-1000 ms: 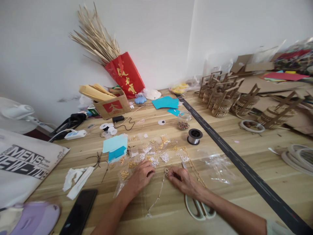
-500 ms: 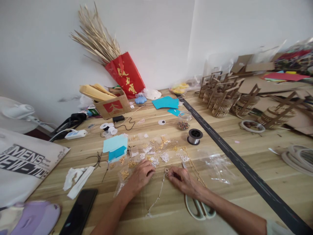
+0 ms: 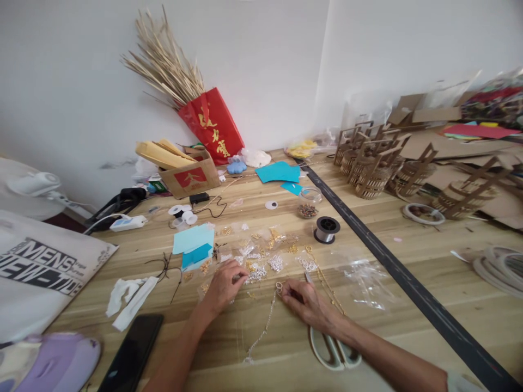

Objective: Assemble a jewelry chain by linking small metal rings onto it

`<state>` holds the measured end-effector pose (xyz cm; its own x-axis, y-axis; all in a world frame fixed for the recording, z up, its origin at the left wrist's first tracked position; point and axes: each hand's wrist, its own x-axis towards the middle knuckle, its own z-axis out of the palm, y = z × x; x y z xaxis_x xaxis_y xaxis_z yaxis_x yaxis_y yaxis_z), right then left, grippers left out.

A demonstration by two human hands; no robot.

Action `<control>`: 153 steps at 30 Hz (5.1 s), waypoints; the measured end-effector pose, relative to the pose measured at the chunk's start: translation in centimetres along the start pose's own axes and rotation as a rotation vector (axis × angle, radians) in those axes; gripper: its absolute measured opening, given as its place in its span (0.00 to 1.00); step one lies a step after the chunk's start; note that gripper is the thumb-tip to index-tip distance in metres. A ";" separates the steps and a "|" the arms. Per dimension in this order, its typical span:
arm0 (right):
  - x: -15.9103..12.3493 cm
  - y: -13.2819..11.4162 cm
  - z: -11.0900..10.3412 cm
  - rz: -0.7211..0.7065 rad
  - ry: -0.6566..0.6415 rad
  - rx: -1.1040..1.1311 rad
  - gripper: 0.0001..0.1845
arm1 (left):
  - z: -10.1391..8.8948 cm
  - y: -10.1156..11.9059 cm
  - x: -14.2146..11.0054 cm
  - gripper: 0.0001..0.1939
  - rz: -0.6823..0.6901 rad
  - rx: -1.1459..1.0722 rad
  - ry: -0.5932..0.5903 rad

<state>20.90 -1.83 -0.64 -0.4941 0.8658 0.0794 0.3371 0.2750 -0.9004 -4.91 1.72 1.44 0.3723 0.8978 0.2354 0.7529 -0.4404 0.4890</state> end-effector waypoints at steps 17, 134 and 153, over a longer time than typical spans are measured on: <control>0.0 -0.2 -0.2 0.026 -0.019 -0.007 0.08 | -0.9 0.7 -0.4 0.06 0.085 -0.011 -0.283; 0.9 0.1 -1.2 0.203 0.042 0.299 0.13 | 1.9 0.6 1.3 0.06 0.101 0.148 0.010; 0.9 0.1 -1.2 0.209 0.027 0.281 0.12 | 1.8 0.2 1.4 0.07 0.058 0.118 0.048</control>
<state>21.41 -0.51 -0.13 -0.4151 0.9030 -0.1107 0.1933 -0.0314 -0.9806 -3.27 2.88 0.31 0.3928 0.8685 0.3022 0.7904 -0.4869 0.3717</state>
